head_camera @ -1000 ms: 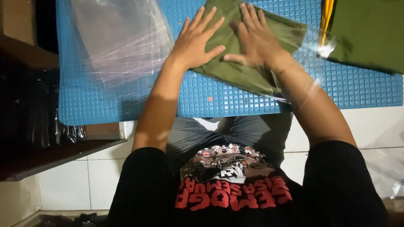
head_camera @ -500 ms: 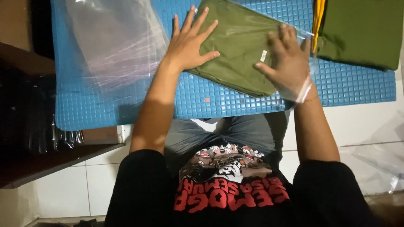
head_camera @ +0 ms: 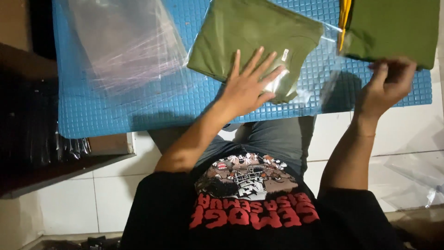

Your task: The person sits on the floor and places folded t-shirts into clear plastic bags one by one. They handle black, green, and yellow shirts, smoothing each inside the bag before setting it aside.

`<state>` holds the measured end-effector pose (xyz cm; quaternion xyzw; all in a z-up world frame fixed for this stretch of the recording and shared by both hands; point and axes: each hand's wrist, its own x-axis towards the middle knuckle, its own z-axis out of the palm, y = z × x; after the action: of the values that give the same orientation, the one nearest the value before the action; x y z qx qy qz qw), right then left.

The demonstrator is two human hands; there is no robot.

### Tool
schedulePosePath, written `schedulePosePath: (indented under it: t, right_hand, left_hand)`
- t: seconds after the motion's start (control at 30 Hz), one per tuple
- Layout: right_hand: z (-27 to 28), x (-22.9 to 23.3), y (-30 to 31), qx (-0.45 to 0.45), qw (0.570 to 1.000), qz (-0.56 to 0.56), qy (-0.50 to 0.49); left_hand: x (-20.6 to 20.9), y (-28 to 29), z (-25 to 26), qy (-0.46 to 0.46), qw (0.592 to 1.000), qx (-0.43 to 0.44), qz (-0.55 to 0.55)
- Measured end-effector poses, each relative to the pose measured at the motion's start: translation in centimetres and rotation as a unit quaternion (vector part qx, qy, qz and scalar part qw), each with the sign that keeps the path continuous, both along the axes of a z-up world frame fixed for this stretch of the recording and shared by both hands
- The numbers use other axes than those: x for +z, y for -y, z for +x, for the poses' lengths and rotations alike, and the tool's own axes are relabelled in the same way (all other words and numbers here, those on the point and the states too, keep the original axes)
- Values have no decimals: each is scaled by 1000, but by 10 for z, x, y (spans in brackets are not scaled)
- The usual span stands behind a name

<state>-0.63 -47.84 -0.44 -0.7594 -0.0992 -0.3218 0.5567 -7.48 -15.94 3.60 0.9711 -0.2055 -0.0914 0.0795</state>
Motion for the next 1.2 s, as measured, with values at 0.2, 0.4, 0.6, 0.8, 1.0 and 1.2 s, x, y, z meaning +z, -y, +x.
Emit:
schedulePosePath:
  t: [0.2,0.4,0.6,0.8,1.0,1.2]
  right_hand:
    - [-6,49,-39,132,953,-259,85]
    - [2,1,-65,133,887,-438,-60]
    - [-53,52,-89,247,870,-306,-297]
    - [-106,89,-94,319,797,-304,-414]
    - [-122,56,-74,338,748,-167,-546]
    - [-99,19,-81,326,817,-125,-459]
  left_hand:
    - [-5,-48,-17,21,995,-87,-51]
    - [-65,-76,-61,246,951,146,-117]
    - [-59,-38,-111,297,896,321,-70]
    - [-46,-58,-144,32,867,374,-328]
    - [-44,-54,-172,-245,608,462,-597]
    - [-58,-57,-147,-141,683,412,-586]
